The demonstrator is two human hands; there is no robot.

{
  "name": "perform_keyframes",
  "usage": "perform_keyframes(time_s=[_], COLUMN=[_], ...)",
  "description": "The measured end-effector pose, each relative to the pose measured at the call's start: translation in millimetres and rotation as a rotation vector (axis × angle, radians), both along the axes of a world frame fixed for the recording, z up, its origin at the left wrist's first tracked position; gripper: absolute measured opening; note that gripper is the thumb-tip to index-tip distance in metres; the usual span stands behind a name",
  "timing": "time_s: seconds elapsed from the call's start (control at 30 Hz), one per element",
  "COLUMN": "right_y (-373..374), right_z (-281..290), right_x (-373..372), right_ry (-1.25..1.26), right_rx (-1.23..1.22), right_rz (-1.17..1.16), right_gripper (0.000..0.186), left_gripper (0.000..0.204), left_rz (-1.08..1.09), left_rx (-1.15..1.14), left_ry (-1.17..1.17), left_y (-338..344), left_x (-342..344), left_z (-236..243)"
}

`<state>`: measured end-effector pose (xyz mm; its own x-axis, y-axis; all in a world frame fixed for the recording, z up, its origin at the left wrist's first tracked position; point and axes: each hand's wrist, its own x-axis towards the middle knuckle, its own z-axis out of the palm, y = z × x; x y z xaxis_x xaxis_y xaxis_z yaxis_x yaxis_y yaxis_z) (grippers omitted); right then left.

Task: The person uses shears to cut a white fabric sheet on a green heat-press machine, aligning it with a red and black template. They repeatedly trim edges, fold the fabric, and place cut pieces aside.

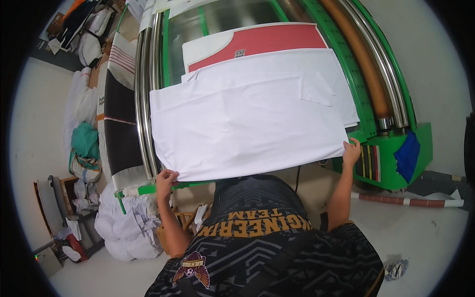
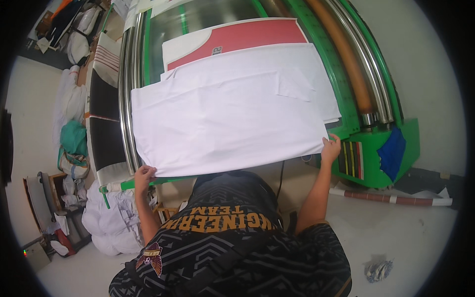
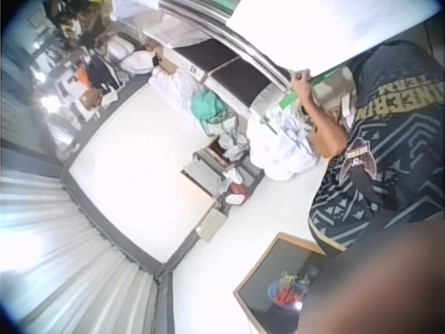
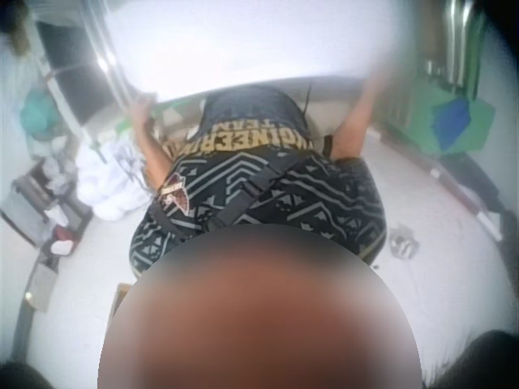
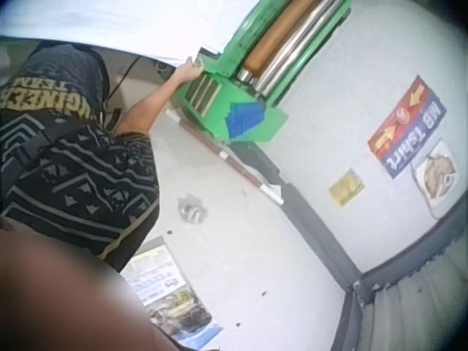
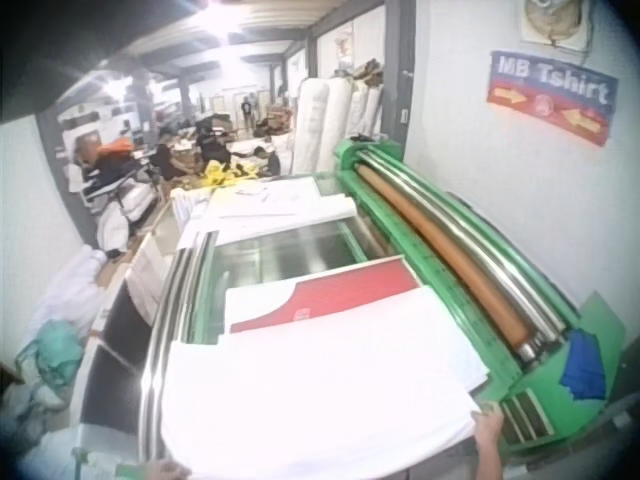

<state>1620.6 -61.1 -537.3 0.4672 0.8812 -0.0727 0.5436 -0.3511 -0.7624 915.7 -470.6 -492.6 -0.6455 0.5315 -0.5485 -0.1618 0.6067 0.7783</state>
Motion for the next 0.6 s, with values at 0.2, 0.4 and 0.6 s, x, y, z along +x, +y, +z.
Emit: perform_keyframes(time_s=[0.2, 0.4, 0.6], right_y=[6, 70, 116], right_z=[6, -1, -4], right_x=[-95, -196, -264], right_ry=[-0.695, -0.381, -0.518], right_rx=[0.192, 0.320, 0.199], right_rz=[0.075, 0.490, 0.497], right_gripper=[0.030, 0.029, 0.037], left_gripper=[0.023, 0.026, 0.038], left_rz=[-0.282, -0.356, -0.465], left_rx=[-0.257, -0.149, -0.035], left_ry=[0.331, 0.712, 1.026], left_y=[36, 145, 231], left_x=[-12, -32, -91], left_z=[6, 9, -34])
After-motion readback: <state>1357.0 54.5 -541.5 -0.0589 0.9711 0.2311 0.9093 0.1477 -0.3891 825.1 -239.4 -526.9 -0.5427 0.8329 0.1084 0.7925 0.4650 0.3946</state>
